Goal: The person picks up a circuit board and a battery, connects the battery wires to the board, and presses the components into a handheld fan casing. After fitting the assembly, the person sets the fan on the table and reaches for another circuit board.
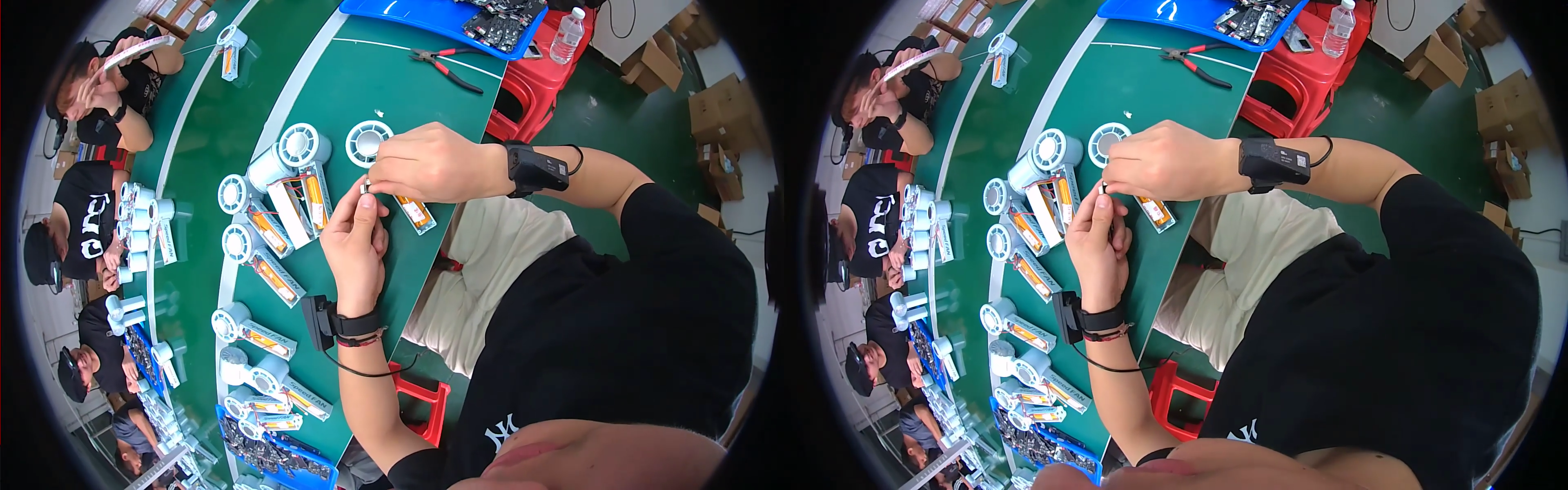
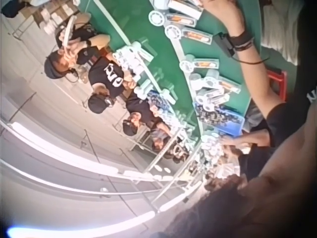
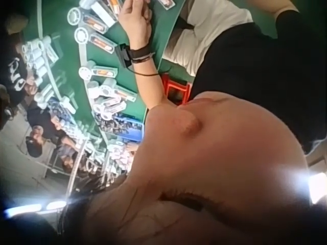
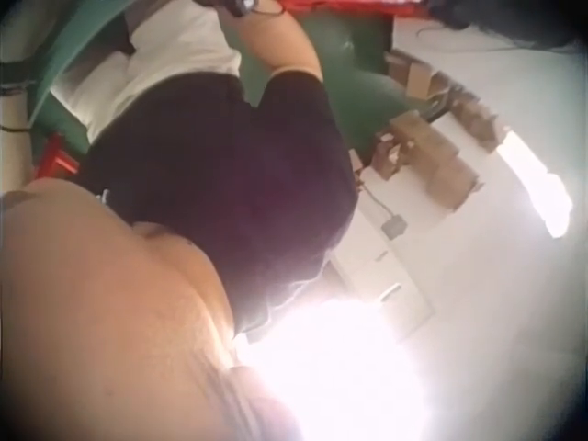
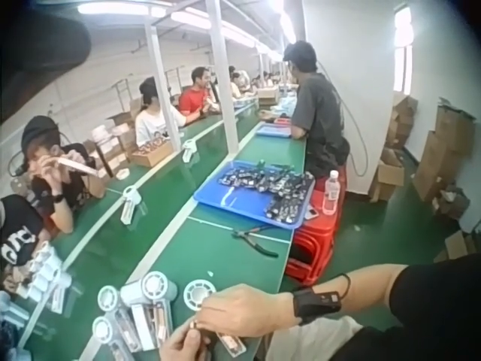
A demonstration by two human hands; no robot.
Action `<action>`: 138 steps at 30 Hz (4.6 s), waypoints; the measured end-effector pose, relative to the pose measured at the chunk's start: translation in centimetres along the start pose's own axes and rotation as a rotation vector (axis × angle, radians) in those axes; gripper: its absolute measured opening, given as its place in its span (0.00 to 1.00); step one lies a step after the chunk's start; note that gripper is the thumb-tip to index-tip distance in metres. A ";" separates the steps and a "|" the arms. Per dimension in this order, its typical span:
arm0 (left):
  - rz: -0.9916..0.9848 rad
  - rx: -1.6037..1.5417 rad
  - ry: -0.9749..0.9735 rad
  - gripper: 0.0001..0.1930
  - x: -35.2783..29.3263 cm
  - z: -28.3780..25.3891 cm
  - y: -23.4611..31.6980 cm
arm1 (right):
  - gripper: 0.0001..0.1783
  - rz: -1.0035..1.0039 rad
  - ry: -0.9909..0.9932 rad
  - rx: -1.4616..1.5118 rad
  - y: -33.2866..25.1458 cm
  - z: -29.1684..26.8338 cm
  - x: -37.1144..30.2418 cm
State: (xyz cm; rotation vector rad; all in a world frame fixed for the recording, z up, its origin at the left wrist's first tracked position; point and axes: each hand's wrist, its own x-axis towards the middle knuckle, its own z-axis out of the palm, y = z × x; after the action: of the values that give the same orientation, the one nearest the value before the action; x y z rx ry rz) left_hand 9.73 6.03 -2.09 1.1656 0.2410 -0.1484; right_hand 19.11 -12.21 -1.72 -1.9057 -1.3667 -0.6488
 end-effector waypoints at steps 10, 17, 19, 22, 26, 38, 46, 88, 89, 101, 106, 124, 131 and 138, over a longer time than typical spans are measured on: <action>-0.167 -0.002 -0.110 0.18 -0.4 -0.9 1.1 | 0.10 -0.089 -0.220 0.126 1.5 -1.9 0.9; -0.216 0.070 -0.167 0.18 -0.4 -1.0 1.2 | 0.12 -0.179 -0.301 0.204 2.2 -2.0 0.6; -0.196 0.090 -0.160 0.17 -0.4 -0.9 1.2 | 0.11 -0.148 -0.341 0.218 2.1 -2.3 0.6; -0.154 0.131 -0.144 0.16 -0.6 -0.6 0.9 | 0.09 -0.058 -0.306 0.316 1.8 -2.5 0.6; 0.026 0.198 -0.078 0.16 -0.6 0.1 0.0 | 0.07 0.168 -0.169 0.545 1.3 -3.2 -0.1; 0.231 0.314 -0.014 0.19 -0.9 0.9 -0.9 | 0.06 0.330 -0.195 0.638 0.6 -3.0 -0.8; 0.315 0.422 0.063 0.18 -1.1 1.2 -1.5 | 0.06 0.381 -0.211 0.559 0.2 -2.9 -0.6; 0.754 0.866 0.134 0.19 -0.8 1.8 -1.7 | 0.08 0.625 -0.036 0.789 -1.9 -2.1 -2.5; 0.770 0.880 0.130 0.19 -0.7 1.8 -1.8 | 0.08 0.625 -0.036 0.788 -1.9 -2.2 -2.5; 0.822 0.951 0.051 0.18 -0.5 -0.3 -0.5 | 0.08 0.529 -0.284 0.400 -1.2 -3.5 -0.5; 0.788 0.921 0.028 0.17 -0.5 -0.1 -0.3 | 0.10 0.489 -0.381 0.340 -1.2 -2.8 0.1; 0.558 0.682 0.038 0.17 -0.4 -0.3 -0.9 | 0.08 0.627 -0.360 0.682 -0.4 -1.9 -0.6; 0.397 0.493 -0.008 0.16 -0.5 0.0 -0.7 | 0.06 0.081 0.037 0.214 0.8 0.2 -2.2; 0.330 0.361 0.002 0.16 -0.5 0.4 -0.7 | 0.08 -0.061 0.060 0.060 1.1 0.0 -2.0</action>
State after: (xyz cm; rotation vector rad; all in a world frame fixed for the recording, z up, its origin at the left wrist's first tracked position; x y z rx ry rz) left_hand 9.10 5.40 -2.41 1.5472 0.0192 0.1044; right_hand 19.52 -13.58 -3.45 -1.7894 -1.3956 -0.6815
